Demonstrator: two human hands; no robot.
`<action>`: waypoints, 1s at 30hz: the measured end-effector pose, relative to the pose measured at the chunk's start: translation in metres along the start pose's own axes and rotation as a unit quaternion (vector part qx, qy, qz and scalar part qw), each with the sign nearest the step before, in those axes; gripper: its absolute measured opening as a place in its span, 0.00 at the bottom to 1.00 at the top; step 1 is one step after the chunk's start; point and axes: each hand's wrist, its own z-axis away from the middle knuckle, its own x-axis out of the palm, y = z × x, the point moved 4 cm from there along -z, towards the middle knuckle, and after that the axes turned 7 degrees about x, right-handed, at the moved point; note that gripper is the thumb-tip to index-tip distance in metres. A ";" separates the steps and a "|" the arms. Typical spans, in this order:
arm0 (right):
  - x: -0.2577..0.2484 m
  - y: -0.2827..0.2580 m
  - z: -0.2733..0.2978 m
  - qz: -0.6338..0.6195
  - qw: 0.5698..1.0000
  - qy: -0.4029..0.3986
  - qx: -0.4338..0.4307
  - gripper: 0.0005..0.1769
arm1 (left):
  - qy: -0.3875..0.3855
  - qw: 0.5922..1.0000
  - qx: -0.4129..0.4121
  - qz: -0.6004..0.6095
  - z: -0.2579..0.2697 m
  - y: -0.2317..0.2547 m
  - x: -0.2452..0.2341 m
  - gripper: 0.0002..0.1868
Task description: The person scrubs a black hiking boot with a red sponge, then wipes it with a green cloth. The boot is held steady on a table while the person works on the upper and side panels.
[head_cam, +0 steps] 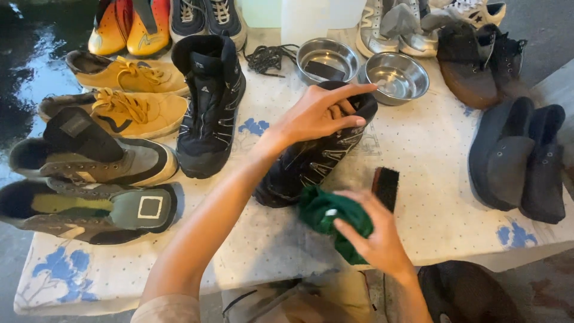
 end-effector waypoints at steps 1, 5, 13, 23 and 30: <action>0.001 -0.007 -0.004 0.001 1.000 -0.001 0.001 0.26 | 0.001 1.000 -0.001 0.001 0.000 -0.002 -0.001 0.30; -0.006 -0.036 -0.006 0.326 0.935 0.060 -0.127 0.24 | 0.026 0.999 0.009 -0.025 0.006 -0.007 0.004 0.30; 0.012 -0.006 -0.012 0.405 0.897 -0.092 -0.151 0.33 | 0.053 0.998 0.031 -0.035 0.015 -0.022 0.006 0.31; 0.040 -0.068 -0.044 0.324 0.890 0.212 -0.243 0.21 | 0.082 0.996 0.032 0.023 0.012 -0.028 0.015 0.30; 0.068 -0.075 -0.059 0.478 0.835 0.143 -0.231 0.29 | 0.105 0.989 0.008 0.104 0.015 -0.038 0.016 0.30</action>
